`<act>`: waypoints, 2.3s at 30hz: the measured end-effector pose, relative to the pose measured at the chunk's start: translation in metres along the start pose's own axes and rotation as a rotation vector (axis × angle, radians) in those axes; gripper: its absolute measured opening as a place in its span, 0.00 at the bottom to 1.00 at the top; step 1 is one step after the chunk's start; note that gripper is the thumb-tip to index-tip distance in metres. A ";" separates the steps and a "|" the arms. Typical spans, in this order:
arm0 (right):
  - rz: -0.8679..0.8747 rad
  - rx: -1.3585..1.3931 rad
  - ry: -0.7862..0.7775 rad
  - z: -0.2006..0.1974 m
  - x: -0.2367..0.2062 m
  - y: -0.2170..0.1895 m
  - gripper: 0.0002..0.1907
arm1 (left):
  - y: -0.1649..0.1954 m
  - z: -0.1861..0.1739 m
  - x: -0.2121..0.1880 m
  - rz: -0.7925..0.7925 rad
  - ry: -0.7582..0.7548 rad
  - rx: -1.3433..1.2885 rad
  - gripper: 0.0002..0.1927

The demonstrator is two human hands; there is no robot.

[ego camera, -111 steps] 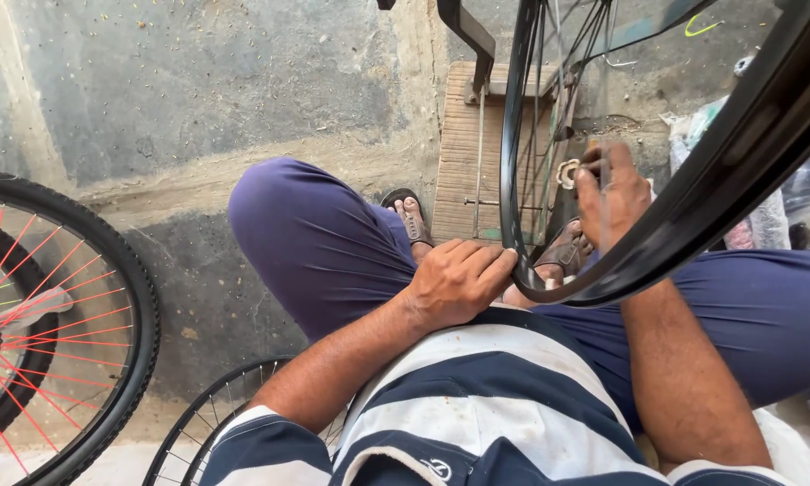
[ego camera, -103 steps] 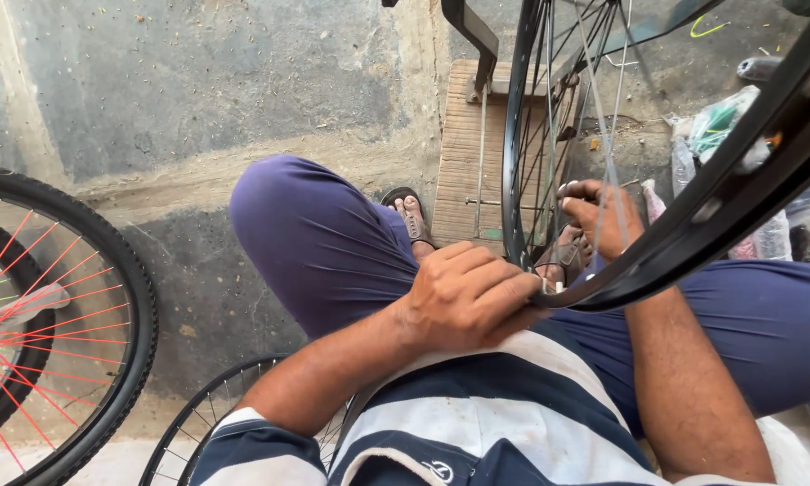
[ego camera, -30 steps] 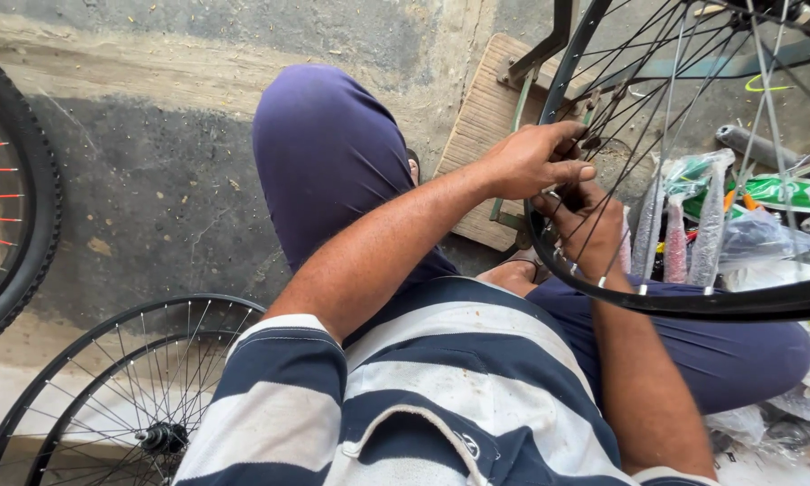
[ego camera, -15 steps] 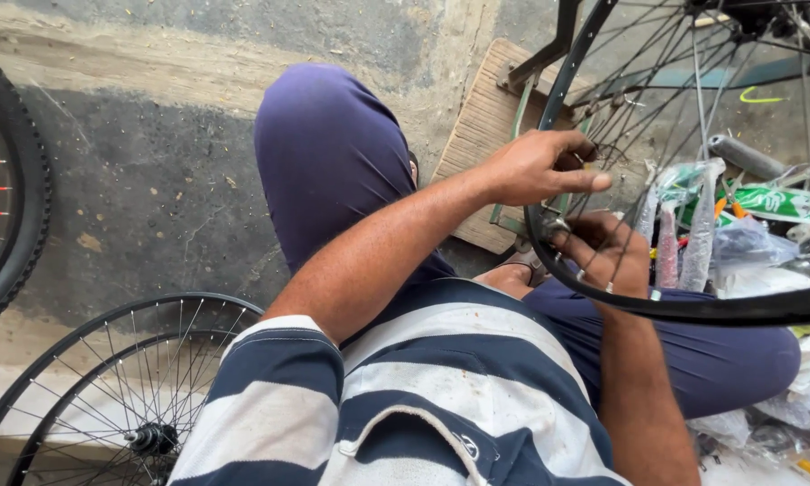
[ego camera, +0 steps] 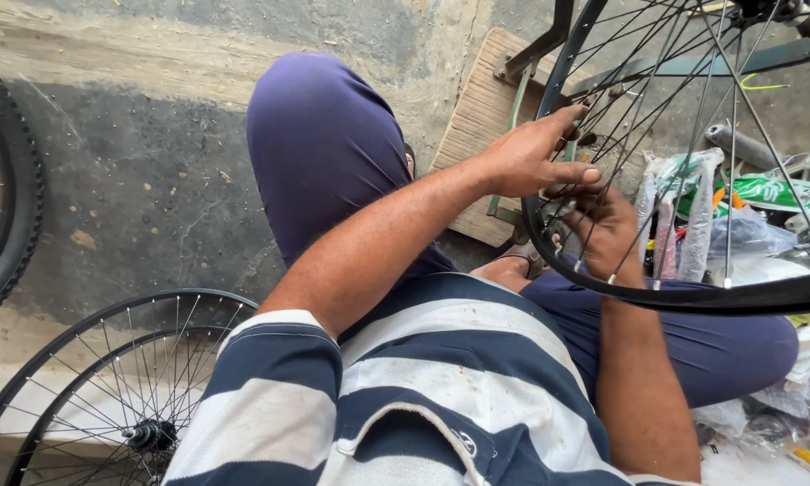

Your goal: The person sits on the floor and uses a spoke wrench to adjust the tension of the spokes on a bicycle wheel mounted on a truing stand. They rotate the wheel to check alignment and continue tightening or loosening spokes to true the wheel.

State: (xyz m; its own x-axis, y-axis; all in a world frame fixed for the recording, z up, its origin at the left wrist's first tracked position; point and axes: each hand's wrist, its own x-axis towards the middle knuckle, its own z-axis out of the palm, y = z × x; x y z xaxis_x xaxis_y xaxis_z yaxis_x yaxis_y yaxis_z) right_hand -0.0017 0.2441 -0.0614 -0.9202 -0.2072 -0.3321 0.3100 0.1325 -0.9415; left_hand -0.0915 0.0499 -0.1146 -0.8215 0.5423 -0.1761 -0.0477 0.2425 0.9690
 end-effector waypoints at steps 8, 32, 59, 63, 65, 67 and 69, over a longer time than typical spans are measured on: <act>0.012 0.032 -0.021 0.007 0.009 0.020 0.19 | 0.004 -0.003 -0.001 -0.015 -0.001 -0.001 0.57; -0.062 -0.534 0.262 0.016 -0.006 -0.018 0.11 | 0.011 -0.010 -0.002 -0.063 0.025 0.043 0.55; -0.138 -0.793 0.305 0.035 -0.050 -0.020 0.09 | 0.041 0.024 -0.049 0.083 0.100 0.391 0.23; -0.325 -0.885 0.292 0.053 -0.056 -0.031 0.06 | 0.059 0.029 -0.050 -0.071 0.101 0.400 0.22; -0.320 -0.836 0.311 0.055 -0.060 -0.037 0.07 | 0.059 0.020 -0.049 -0.013 0.095 0.397 0.25; -0.331 -0.821 0.308 0.054 -0.063 -0.042 0.07 | 0.051 0.005 -0.047 0.056 -0.017 0.167 0.22; -0.366 -0.841 0.289 0.051 -0.065 -0.046 0.04 | 0.041 -0.008 -0.044 0.007 -0.156 -0.137 0.21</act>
State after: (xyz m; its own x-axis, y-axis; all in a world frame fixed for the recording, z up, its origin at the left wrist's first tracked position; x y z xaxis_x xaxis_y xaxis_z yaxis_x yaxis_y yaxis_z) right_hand 0.0561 0.2017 0.0001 -0.9841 -0.1417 0.1072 -0.1777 0.7823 -0.5971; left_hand -0.0618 0.0296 -0.0657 -0.7247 0.6643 -0.1832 -0.1275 0.1319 0.9830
